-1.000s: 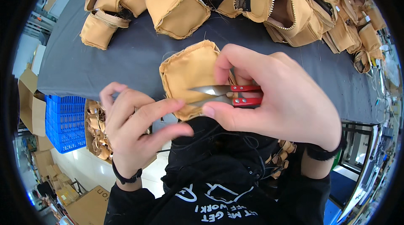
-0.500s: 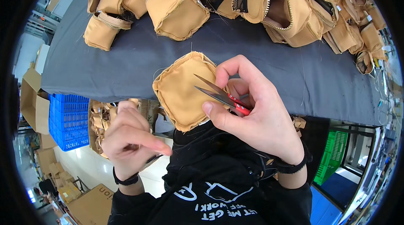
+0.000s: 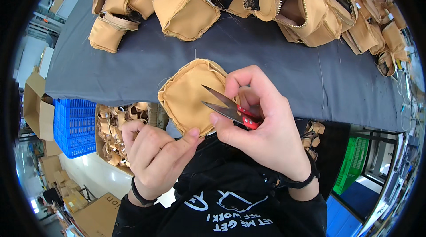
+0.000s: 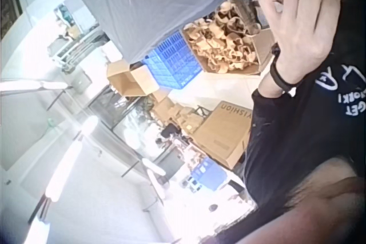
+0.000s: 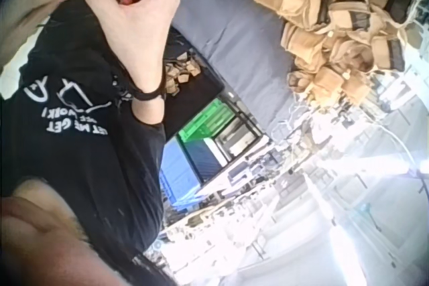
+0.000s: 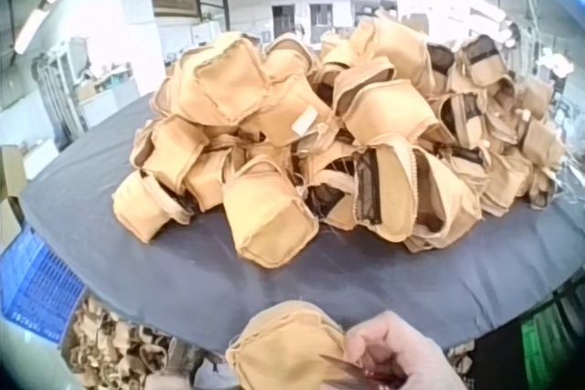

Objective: Sorting small leather pouches and trimming excess threads using scissors.

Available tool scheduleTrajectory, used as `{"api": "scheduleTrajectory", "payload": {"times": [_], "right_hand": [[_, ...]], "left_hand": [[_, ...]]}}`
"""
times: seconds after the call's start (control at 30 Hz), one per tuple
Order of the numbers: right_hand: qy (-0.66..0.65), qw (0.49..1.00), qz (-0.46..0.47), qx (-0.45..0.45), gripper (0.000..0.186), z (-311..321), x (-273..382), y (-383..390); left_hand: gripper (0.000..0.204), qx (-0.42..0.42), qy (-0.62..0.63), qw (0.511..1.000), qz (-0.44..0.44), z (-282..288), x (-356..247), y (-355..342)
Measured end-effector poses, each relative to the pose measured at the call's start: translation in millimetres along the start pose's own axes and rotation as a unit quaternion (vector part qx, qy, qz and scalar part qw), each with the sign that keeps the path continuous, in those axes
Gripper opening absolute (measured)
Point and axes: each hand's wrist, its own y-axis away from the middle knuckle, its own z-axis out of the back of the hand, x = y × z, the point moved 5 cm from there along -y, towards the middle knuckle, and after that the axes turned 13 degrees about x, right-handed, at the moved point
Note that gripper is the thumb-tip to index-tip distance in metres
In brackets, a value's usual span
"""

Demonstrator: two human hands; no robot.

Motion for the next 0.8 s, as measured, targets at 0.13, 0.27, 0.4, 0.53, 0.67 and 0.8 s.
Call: {"api": "scheduleTrajectory", "payload": {"times": [0.13, 0.27, 0.4, 0.53, 0.67, 0.8], "right_hand": [[-0.02, 0.999, 0.013, -0.027, 0.031, -3, -3, 3], [-0.01, 0.999, 0.028, -0.012, 0.038, -2, -8, 6], [-0.013, 0.998, 0.059, 0.014, 0.047, -2, -6, 7], [-0.061, 0.994, 0.087, 0.013, 0.047, -4, -8, 7], [-0.056, 0.995, 0.08, 0.017, 0.046, -7, -11, 8], [-0.027, 0.998, 0.063, 0.015, 0.045, -8, -12, 9]], "left_hand": [[0.024, 0.009, 0.143, 0.989, 0.024, -4, 10, 0], [0.021, 0.083, 0.272, 0.954, 0.099, 1, 18, 0], [0.02, 0.067, 0.218, 0.966, 0.119, 5, 18, -3], [0.018, 0.09, 0.206, 0.967, 0.124, 6, 14, -7], [0.017, 0.11, 0.114, 0.981, 0.115, 10, 6, -10], [0.018, 0.124, 0.041, 0.985, 0.108, 11, -2, -12]]}}
